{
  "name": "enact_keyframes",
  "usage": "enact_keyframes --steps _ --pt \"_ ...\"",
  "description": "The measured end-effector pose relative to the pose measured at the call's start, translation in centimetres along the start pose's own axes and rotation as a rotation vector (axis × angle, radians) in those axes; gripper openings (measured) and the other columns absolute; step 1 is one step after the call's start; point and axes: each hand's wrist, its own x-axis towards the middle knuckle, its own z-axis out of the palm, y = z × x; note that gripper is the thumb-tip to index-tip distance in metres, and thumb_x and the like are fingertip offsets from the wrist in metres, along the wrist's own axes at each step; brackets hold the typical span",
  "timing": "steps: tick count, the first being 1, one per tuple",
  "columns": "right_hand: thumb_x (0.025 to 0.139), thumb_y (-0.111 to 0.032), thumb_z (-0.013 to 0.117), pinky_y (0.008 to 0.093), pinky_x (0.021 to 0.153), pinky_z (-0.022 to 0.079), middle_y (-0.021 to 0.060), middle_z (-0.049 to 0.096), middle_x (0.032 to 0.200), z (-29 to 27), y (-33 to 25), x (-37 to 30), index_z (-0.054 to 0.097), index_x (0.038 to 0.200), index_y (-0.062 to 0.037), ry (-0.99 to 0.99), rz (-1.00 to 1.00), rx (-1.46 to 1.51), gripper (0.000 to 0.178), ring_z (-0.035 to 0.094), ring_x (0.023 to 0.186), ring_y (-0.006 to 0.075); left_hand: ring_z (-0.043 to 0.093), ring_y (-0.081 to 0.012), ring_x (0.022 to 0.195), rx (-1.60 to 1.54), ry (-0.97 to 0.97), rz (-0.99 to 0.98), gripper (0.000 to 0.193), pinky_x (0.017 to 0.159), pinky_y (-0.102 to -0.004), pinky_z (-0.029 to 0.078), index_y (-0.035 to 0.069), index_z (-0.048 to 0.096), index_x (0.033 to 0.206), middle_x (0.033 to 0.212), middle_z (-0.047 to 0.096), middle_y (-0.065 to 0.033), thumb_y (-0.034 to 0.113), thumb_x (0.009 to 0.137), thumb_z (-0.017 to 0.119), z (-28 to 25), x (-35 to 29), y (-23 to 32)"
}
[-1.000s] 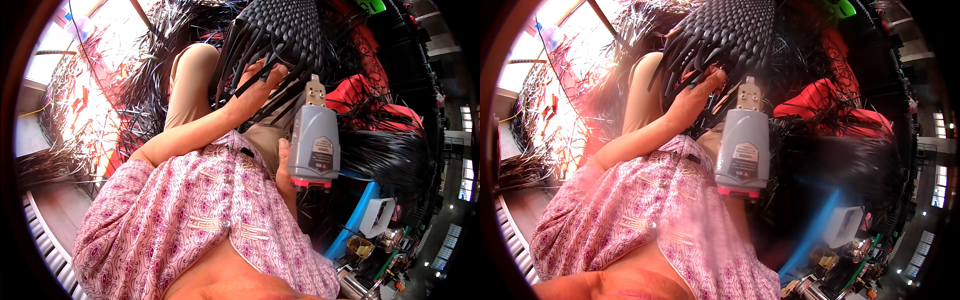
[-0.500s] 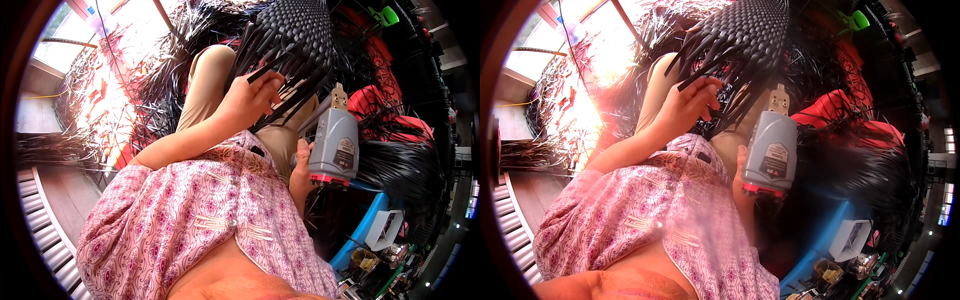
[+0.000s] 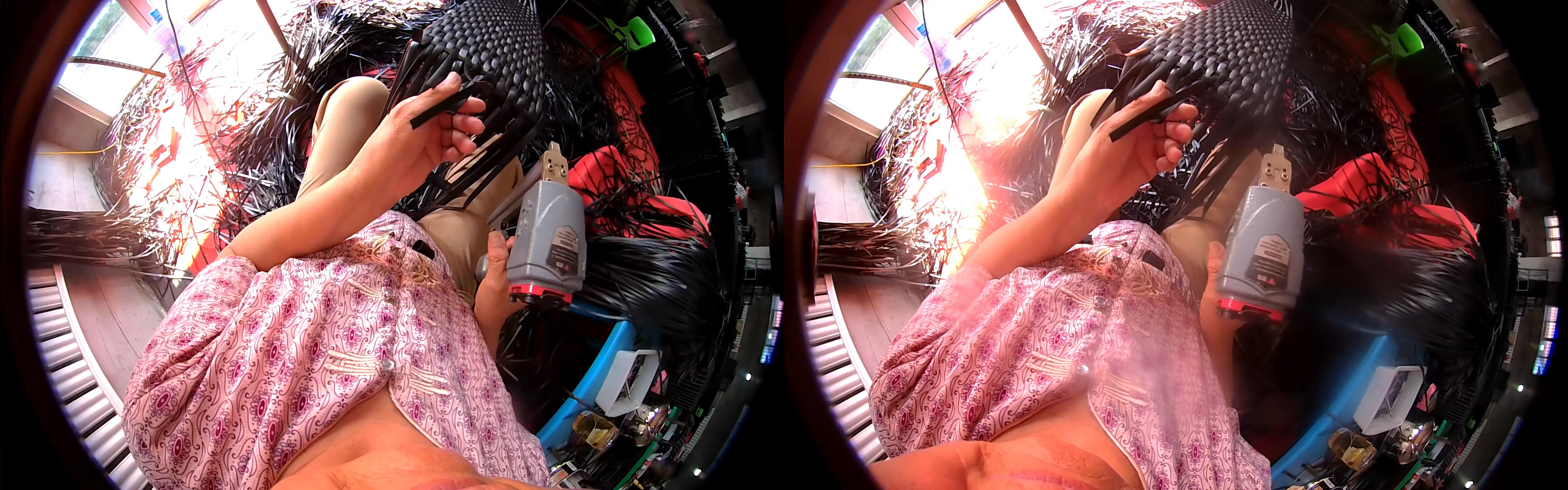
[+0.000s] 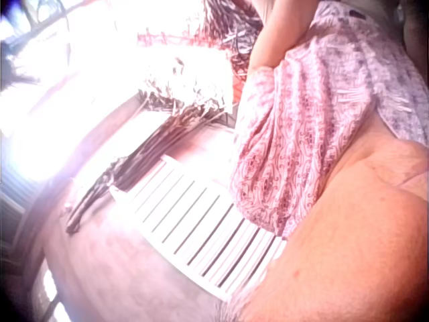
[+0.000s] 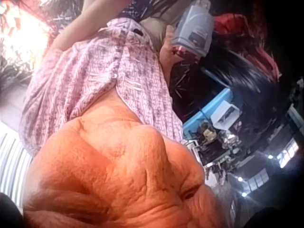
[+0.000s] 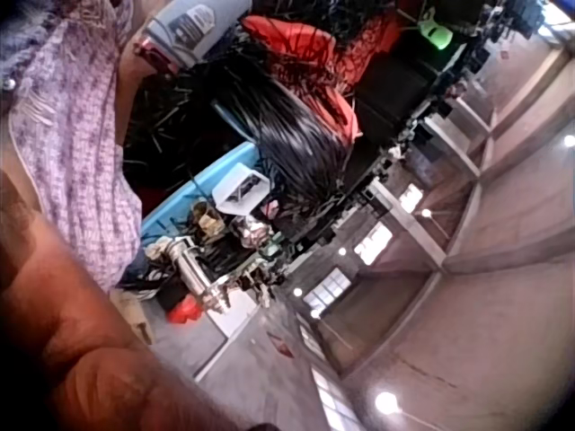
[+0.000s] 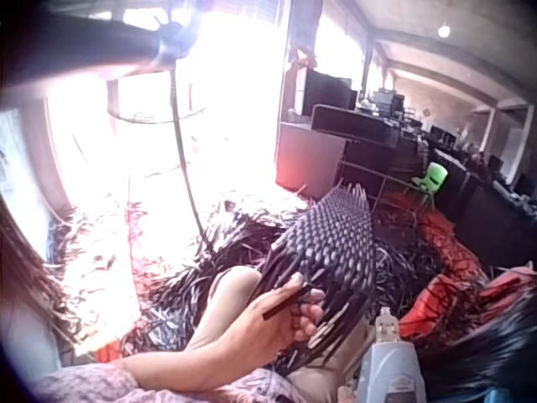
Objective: The person sits on the floor and uses a pneumatic staple gun to attach black synthetic strands to the frame of a wicker chair. They repeatedly reload the staple gun with a strip of staples from a nearby container.
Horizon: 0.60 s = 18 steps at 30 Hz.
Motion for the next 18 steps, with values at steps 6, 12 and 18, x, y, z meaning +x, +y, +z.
enact_keyframes --steps 6,12,18 --pt "0.084 -0.02 0.075 0.0441 0.101 0.037 0.015 0.06 0.12 -1.0 2.2 0.0 0.056 0.122 0.0012 -0.065 -0.097 -0.305 0.047 0.053 0.111 0.0318 0.061 -0.0123 0.064 0.03 0.06 -0.09 0.03 0.058 -0.0236 0.048 0.0 0.06 0.106 0.083 0.064 -0.0063 0.028 0.098 0.056 1.5 0.0 0.6" --pt "0.083 -0.023 0.076 0.0446 0.106 0.033 0.0165 0.057 0.127 -1.0 1.8 -0.1 0.055 0.126 0.0018 -0.107 0.009 -0.299 0.054 0.05 0.12 0.0326 0.061 -0.0118 0.066 0.163 0.122 -0.024 0.025 0.06 -0.0201 0.05 0.001 0.061 0.11 0.084 0.066 -0.0045 0.022 0.097 0.057 1.1 0.2 -0.4" --pt "0.084 -0.026 0.075 0.0456 0.107 0.033 0.0168 0.056 0.128 -0.8 1.8 0.0 0.054 0.127 0.0012 -0.122 -0.032 -0.36 0.056 0.05 0.12 0.0345 0.064 -0.0137 0.082 0.109 0.118 -0.007 0.025 0.068 -0.0247 0.047 0.004 0.065 0.106 0.092 0.067 -0.0064 0.026 0.097 0.057 0.4 0.9 -0.8"
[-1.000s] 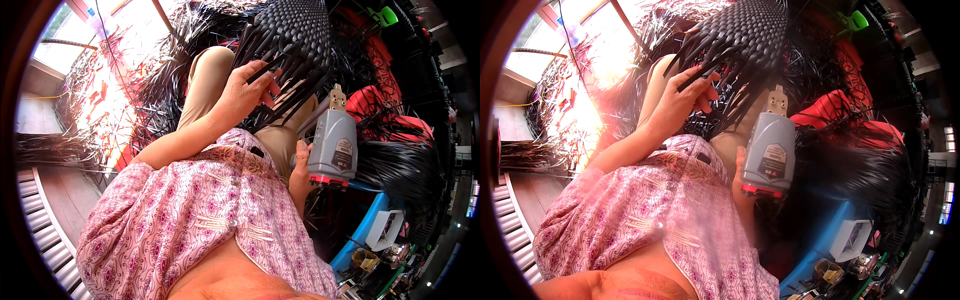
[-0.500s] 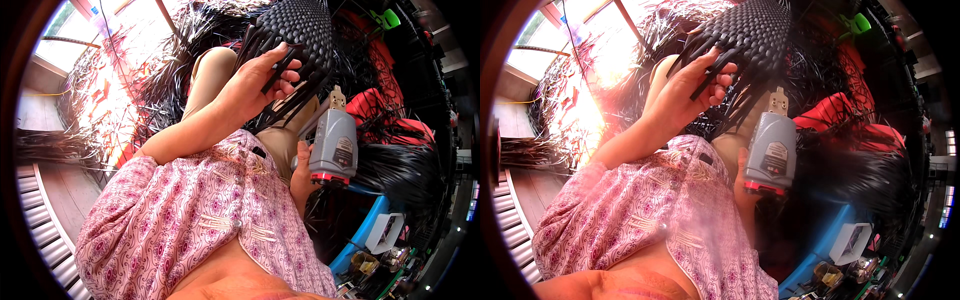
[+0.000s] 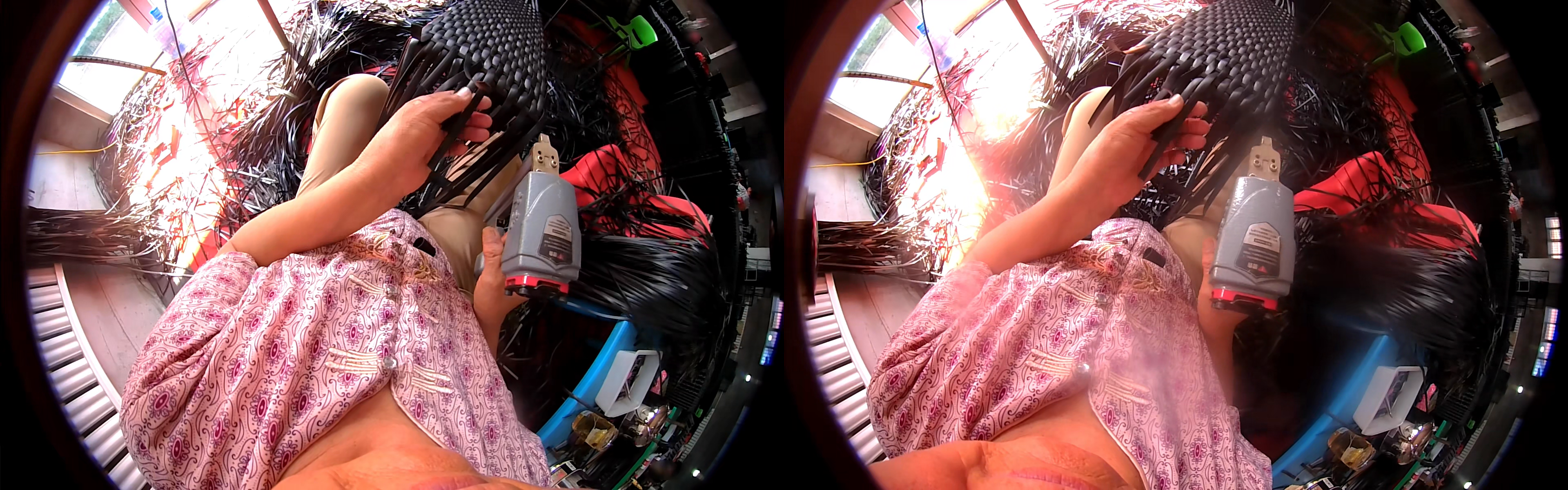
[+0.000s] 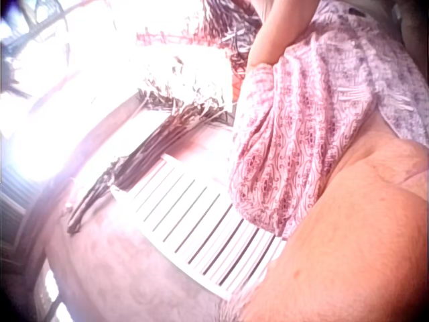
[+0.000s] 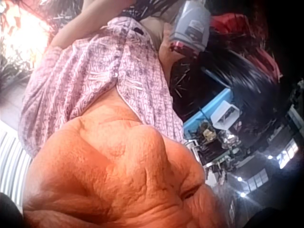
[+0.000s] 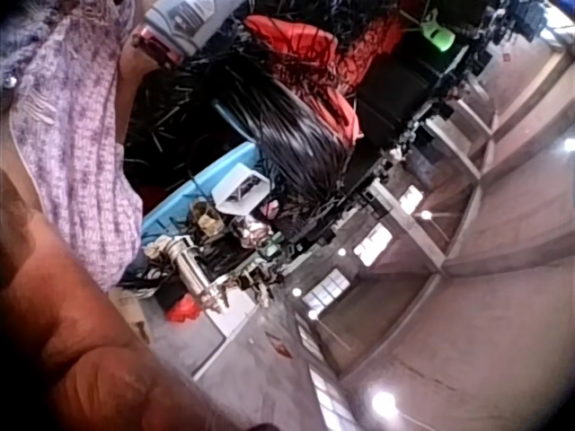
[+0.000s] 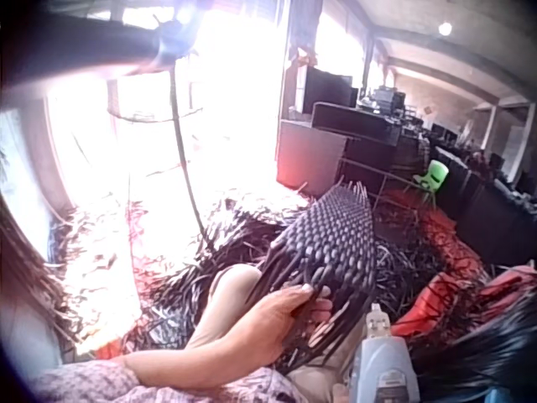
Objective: The person sits on the floor and uses a pneumatic staple gun to attach black synthetic strands to the frame of a wicker chair. They repeatedly reload the staple gun with a strip of staples from a nearby container.
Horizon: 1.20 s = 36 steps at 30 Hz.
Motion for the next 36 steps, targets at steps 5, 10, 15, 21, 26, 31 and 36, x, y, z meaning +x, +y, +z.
enact_keyframes --steps 5,10,15,21,26,31,36 --pt "0.084 -0.029 0.075 0.0464 0.107 0.033 0.0175 0.056 0.128 0.1 0.2 0.2 0.055 0.127 0.0003 0.018 -0.241 -0.242 0.057 0.049 0.12 0.0362 0.062 -0.0135 0.091 -0.091 0.028 0.017 0.029 0.082 -0.0283 0.047 0.007 0.065 0.106 0.099 0.067 -0.004 0.033 0.096 0.057 -0.7 0.2 0.3" --pt "0.084 -0.031 0.074 0.0474 0.106 0.034 0.017 0.057 0.127 0.8 -1.0 0.7 0.055 0.127 -0.0007 0.044 -0.184 0.042 0.056 0.051 0.119 0.0358 0.058 -0.0137 0.086 -0.16 0.007 0.103 0.028 0.084 -0.0299 0.048 0.006 0.063 0.103 0.095 0.063 -0.0027 0.033 0.094 0.059 -1.7 1.1 -0.3" --pt "0.084 -0.031 0.073 0.0469 0.105 0.035 0.0152 0.059 0.125 0.7 0.2 0.1 0.056 0.126 -0.0017 0.009 -0.22 -0.175 0.054 0.052 0.117 0.0349 0.058 -0.011 0.082 -0.24 -0.105 0.098 0.029 0.069 -0.0276 0.046 0.006 0.062 0.112 0.089 0.063 0.0016 0.03 0.097 0.058 -2.7 1.7 -0.3" --pt "0.084 -0.027 0.074 0.0431 0.102 0.038 0.0142 0.061 0.121 1.0 0.6 -0.2 0.058 0.123 -0.0013 -0.03 -0.025 0.004 0.05 0.054 0.114 0.0328 0.056 -0.0108 0.078 -0.256 -0.049 0.086 0.023 0.076 -0.0241 0.048 0.004 0.064 0.1 0.085 0.061 -0.001 0.025 0.095 0.056 -2.2 1.5 -0.1" --pt "0.083 -0.022 0.075 0.0402 0.098 0.041 0.0137 0.063 0.115 1.3 0.5 -0.4 0.058 0.12 0.0 -0.031 -0.034 0.036 0.047 0.057 0.107 0.0317 0.057 -0.0097 0.08 -0.214 -0.098 0.183 0.026 0.076 -0.024 0.048 0.002 0.064 0.106 0.088 0.062 -0.0002 0.024 0.098 0.052 -2.0 0.8 1.0" --pt "0.083 -0.027 0.074 0.043 0.096 0.042 0.0145 0.064 0.112 1.4 -0.8 -0.1 0.06 0.118 0.0001 0.012 -0.142 -0.008 0.046 0.058 0.105 0.0337 0.057 -0.0101 0.079 -0.193 -0.065 0.177 0.027 0.075 -0.0244 0.049 0.002 0.064 0.107 0.089 0.063 -0.0009 0.024 0.1 0.05 -3.0 1.4 0.5" --pt "0.084 -0.035 0.072 0.0466 0.096 0.042 0.0161 0.065 0.112 1.2 0.2 0.0 0.064 0.114 -0.0001 0.016 -0.252 -0.246 0.046 0.058 0.105 0.0367 0.06 -0.0121 0.077 -0.181 -0.056 0.071 0.025 0.073 -0.0265 0.05 0.002 0.062 0.105 0.091 0.064 -0.0038 0.023 0.1 0.05 -2.7 0.2 1.7"
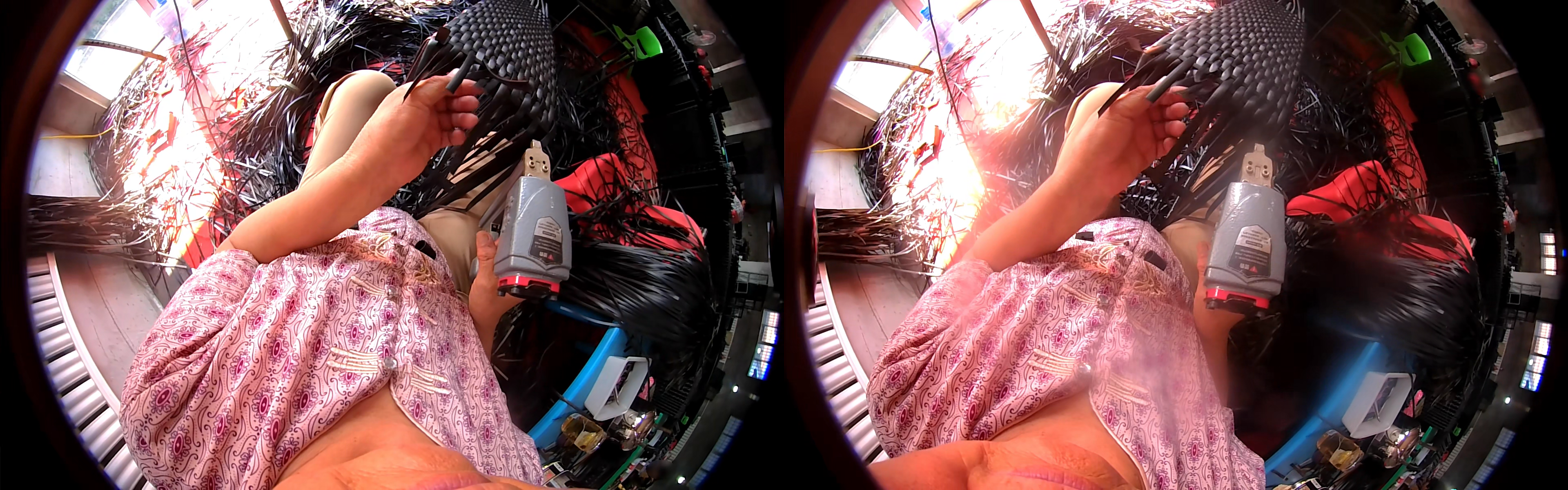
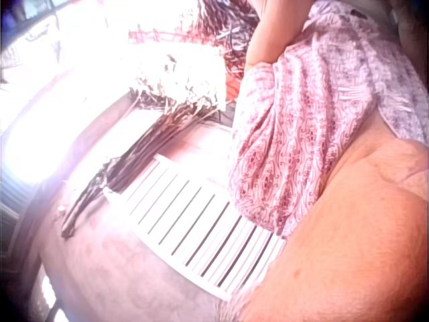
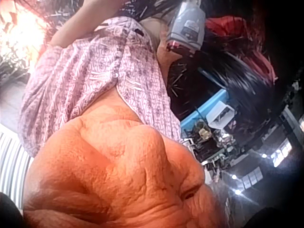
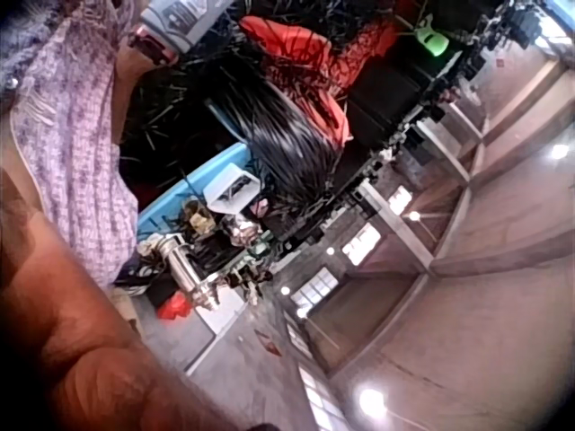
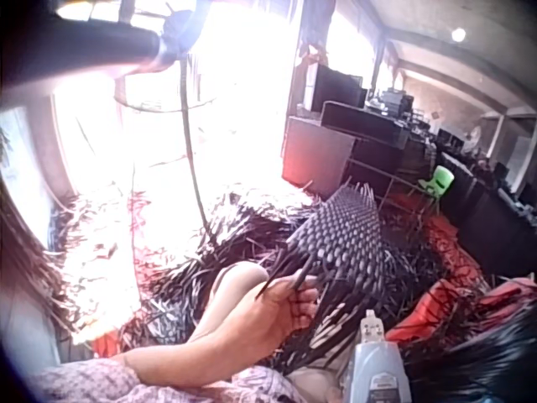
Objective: The person sits on the floor and uses a pneumatic staple gun to attach black synthetic strands to the frame of a wicker chair. They repeatedly reload the staple gun with a strip of staples from a nearby container.
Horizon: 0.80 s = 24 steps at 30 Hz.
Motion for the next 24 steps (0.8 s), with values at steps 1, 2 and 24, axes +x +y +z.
enact_keyframes --steps 1,2,24 --pt "0.085 -0.036 0.072 0.0469 0.096 0.042 0.0163 0.065 0.112 0.0 0.0 0.0 0.064 0.113 -0.0002 -0.005 -0.024 -0.03 0.046 0.058 0.105 0.0371 0.061 -0.0125 0.077 0.001 0.009 0.006 0.025 0.072 -0.0265 0.05 0.002 0.062 0.106 0.091 0.064 -0.0042 0.023 0.099 0.051 0.1 -0.2 -0.1" --pt "0.085 -0.036 0.072 0.047 0.096 0.042 0.0165 0.065 0.112 -0.1 0.1 0.1 0.064 0.113 -0.0002 -0.001 -0.059 -0.082 0.046 0.059 0.104 0.0373 0.061 -0.0128 0.077 -0.004 0.007 0.007 0.024 0.072 -0.0265 0.05 0.002 0.061 0.107 0.091 0.064 -0.0045 0.023 0.099 0.051 0.4 -0.3 -0.5" --pt "0.086 -0.04 0.07 0.0466 0.095 0.042 0.0155 0.064 0.112 0.2 -0.1 -0.1 0.062 0.115 -0.0001 -0.048 0.121 0.055 0.05 0.058 0.104 0.038 0.049 -0.0039 0.072 0.04 -0.008 0.071 0.026 0.068 -0.0195 0.044 0.01 0.064 0.118 0.084 0.057 0.0062 0.014 0.093 0.061 0.6 1.0 -0.9"
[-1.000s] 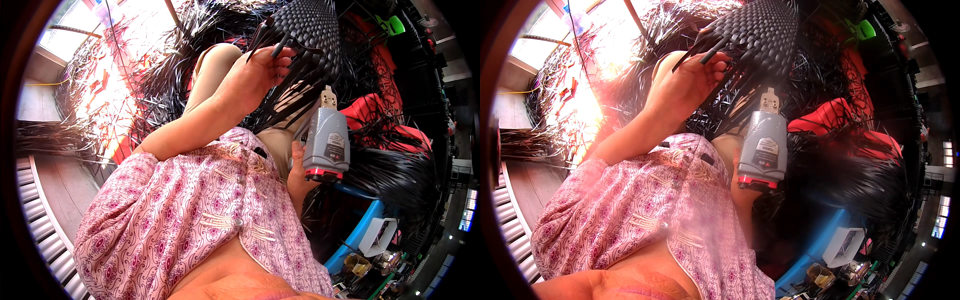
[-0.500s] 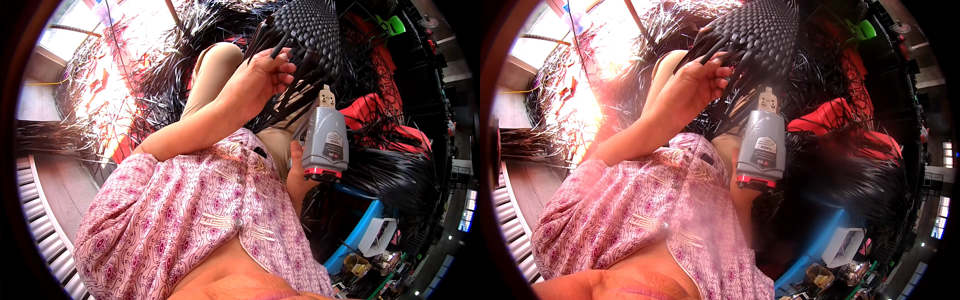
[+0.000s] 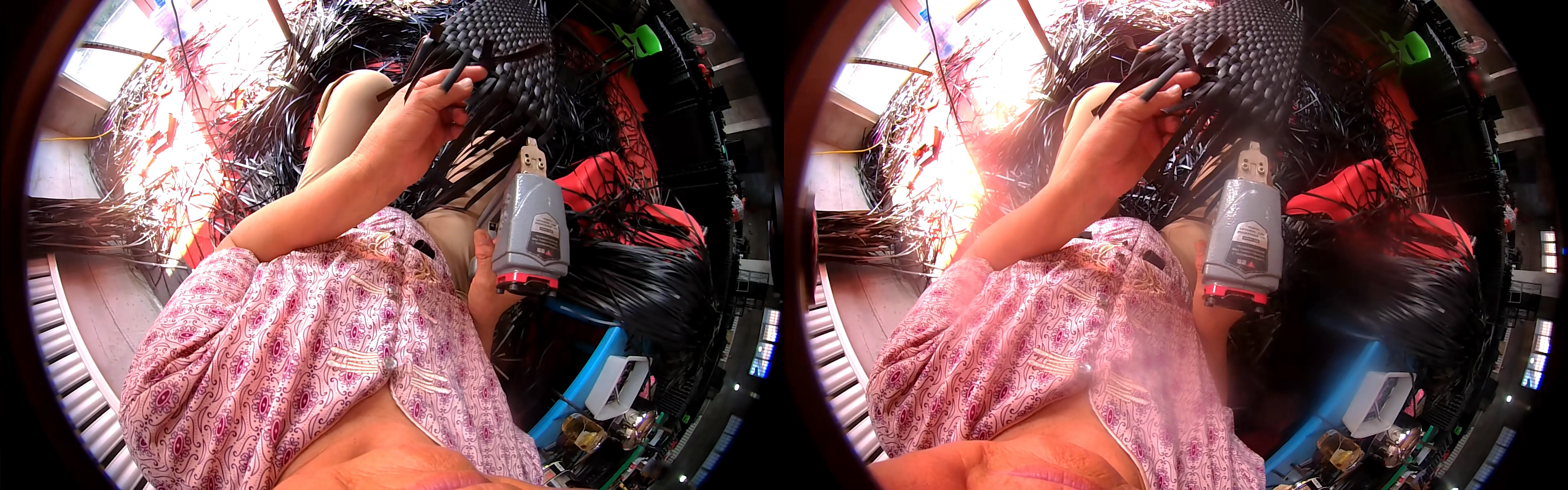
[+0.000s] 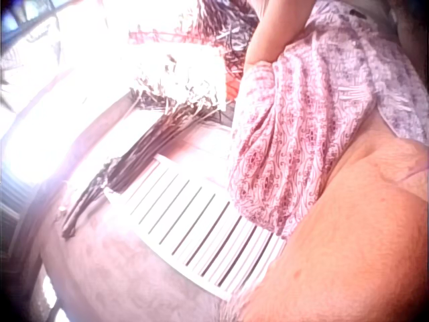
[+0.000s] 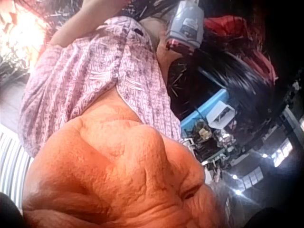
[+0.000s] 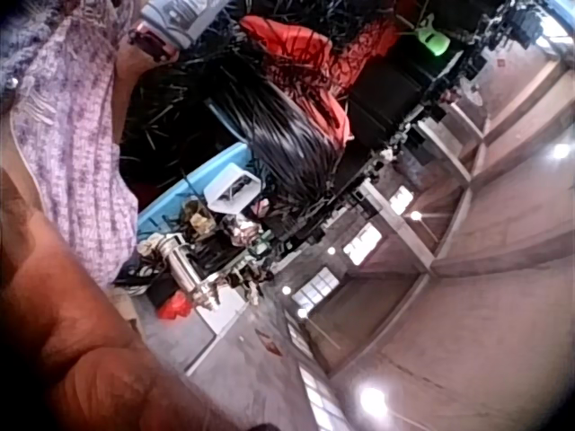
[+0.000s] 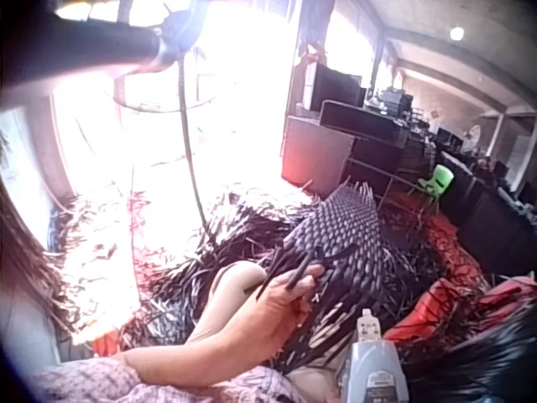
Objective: The person sits on the floor and uses a pneumatic staple gun to attach black synthetic strands to the frame of a wicker chair. They repeatedly reload the staple gun with a strip of staples from a nearby container.
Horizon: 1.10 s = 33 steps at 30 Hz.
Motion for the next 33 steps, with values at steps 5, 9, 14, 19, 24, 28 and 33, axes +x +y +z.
enact_keyframes --steps 5,9,14,19,24,28,33 --pt "0.085 -0.033 0.072 0.0437 0.096 0.042 0.0145 0.064 0.113 -0.2 -1.7 1.1 0.061 0.115 -0.0004 0.1 -0.168 0.088 0.046 0.057 0.105 0.035 0.056 -0.0066 0.075 0.053 0.078 0.012 0.019 0.068 -0.0224 0.046 0.009 0.064 0.107 0.089 0.062 0.0027 0.018 0.09 0.065 0.3 -0.2 -0.6" --pt "0.084 -0.027 0.073 0.0419 0.096 0.042 0.014 0.064 0.113 -0.3 -1.9 1.3 0.061 0.115 -0.0002 0.11 -0.186 0.146 0.042 0.057 0.106 0.0325 0.064 -0.0136 0.078 0.103 0.118 -0.032 0.014 0.068 -0.0272 0.05 0.008 0.061 0.102 0.088 0.063 -0.0031 0.018 0.092 0.062 2.0 -1.4 0.2" --pt "0.086 -0.025 0.072 0.0419 0.095 0.042 0.0131 0.065 0.111 0.0 -1.0 0.8 0.062 0.114 -0.0002 0.074 -0.14 0.174 0.038 0.058 0.105 0.0308 0.066 -0.0179 0.076 0.192 0.056 -0.091 0.015 0.065 -0.0304 0.052 0.004 0.058 0.1 0.089 0.065 -0.0093 0.018 0.095 0.055 1.8 -1.3 0.3" --pt "0.086 -0.024 0.073 0.0425 0.096 0.042 0.0131 0.065 0.111 -0.7 -2.3 1.0 0.062 0.113 0.0001 0.024 -0.093 0.251 0.038 0.059 0.104 0.0302 0.062 -0.0161 0.069 0.148 0.098 -0.153 0.021 0.061 -0.0284 0.052 0.001 0.058 0.103 0.087 0.064 -0.0101 0.02 0.098 0.052 1.8 -1.1 0.2" --pt "0.082 -0.019 0.077 0.0404 0.096 0.042 0.0131 0.065 0.112 -0.6 -1.2 0.7 0.062 0.113 0.0011 -0.005 -0.095 0.121 0.041 0.059 0.104 0.0299 0.057 -0.0109 0.065 0.382 -0.009 -0.038 0.034 0.059 -0.0235 0.049 -0.001 0.06 0.113 0.083 0.062 -0.0037 0.029 0.099 0.054 3.0 -1.9 0.4" --pt "0.081 -0.017 0.077 0.0388 0.096 0.043 0.0134 0.064 0.113 -1.2 -2.1 1.1 0.06 0.116 0.0014 -0.021 -0.091 0.133 0.043 0.059 0.107 0.0296 0.049 -0.0074 0.058 0.5 0.036 -0.028 0.034 0.052 -0.0213 0.04 -0.001 0.063 0.104 0.073 0.053 0.0006 0.032 0.098 0.055 2.7 -1.1 0.1" --pt "0.081 -0.018 0.077 0.0387 0.097 0.043 0.014 0.061 0.12 -1.2 -2.6 1.0 0.052 0.126 0.0011 -0.024 -0.051 0.223 0.054 0.058 0.111 0.0274 0.046 -0.0055 0.054 0.547 -0.036 0.091 0.036 0.049 -0.0205 0.037 -0.001 0.064 0.091 0.066 0.048 0.0023 0.033 0.099 0.053 1.0 -0.4 -1.1"
